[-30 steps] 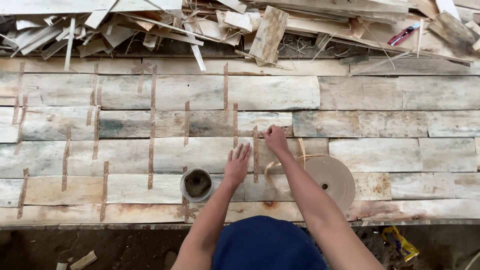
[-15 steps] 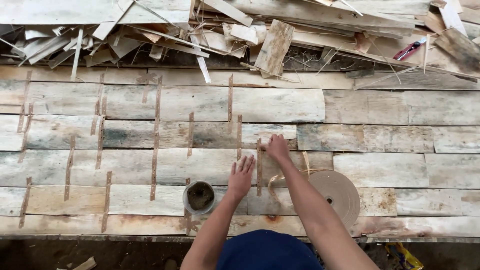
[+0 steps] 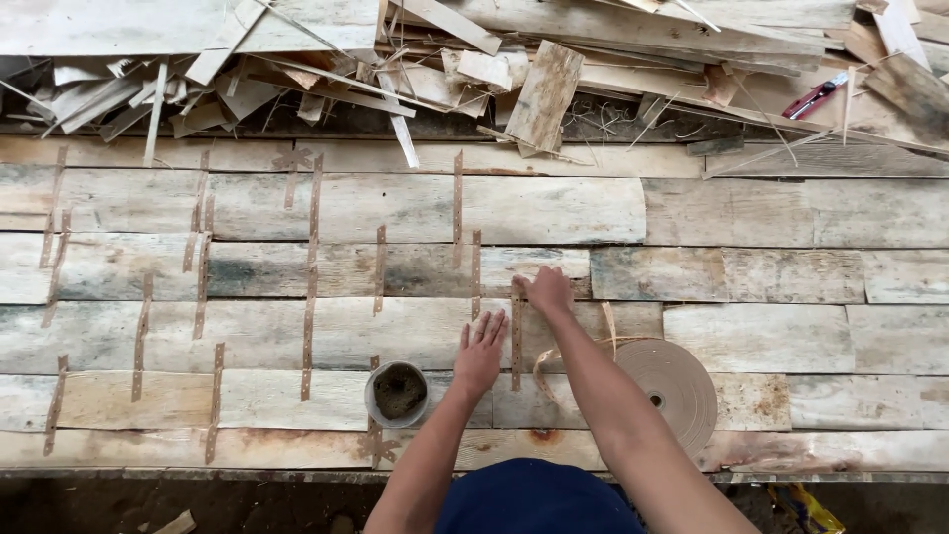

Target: Applying small strips of adhesive tape to join wooden planks on a workbench in a woodworking shop.

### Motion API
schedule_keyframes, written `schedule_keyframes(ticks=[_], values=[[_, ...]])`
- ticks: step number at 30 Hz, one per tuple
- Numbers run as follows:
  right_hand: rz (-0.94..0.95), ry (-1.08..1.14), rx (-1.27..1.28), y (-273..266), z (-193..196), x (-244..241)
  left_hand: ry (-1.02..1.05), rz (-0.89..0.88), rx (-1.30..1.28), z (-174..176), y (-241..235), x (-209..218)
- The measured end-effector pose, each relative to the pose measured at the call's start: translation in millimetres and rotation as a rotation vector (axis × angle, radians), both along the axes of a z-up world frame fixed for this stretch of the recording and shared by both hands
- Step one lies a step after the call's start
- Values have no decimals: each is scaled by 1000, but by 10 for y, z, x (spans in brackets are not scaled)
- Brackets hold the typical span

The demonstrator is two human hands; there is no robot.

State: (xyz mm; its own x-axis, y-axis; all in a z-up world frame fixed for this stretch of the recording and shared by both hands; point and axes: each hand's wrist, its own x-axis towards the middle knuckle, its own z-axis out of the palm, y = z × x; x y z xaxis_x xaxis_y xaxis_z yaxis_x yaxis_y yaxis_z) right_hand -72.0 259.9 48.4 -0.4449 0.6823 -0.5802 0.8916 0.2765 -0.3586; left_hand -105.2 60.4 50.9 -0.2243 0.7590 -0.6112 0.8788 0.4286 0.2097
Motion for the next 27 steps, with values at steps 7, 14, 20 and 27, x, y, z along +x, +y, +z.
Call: schedule_keyframes(ticks=[7, 14, 20, 27], values=[[-13, 47, -62, 81, -301, 83, -15, 10, -3, 9, -3, 7], [17, 28, 27, 20, -308, 70, -9, 11, -12, 36, 14, -2], [42, 99, 87, -184, -132, 274, -6, 11, 3, -10, -2, 14], [13, 94, 52, -204, -397, 372, -6, 21, 1, 9, 0, 24]])
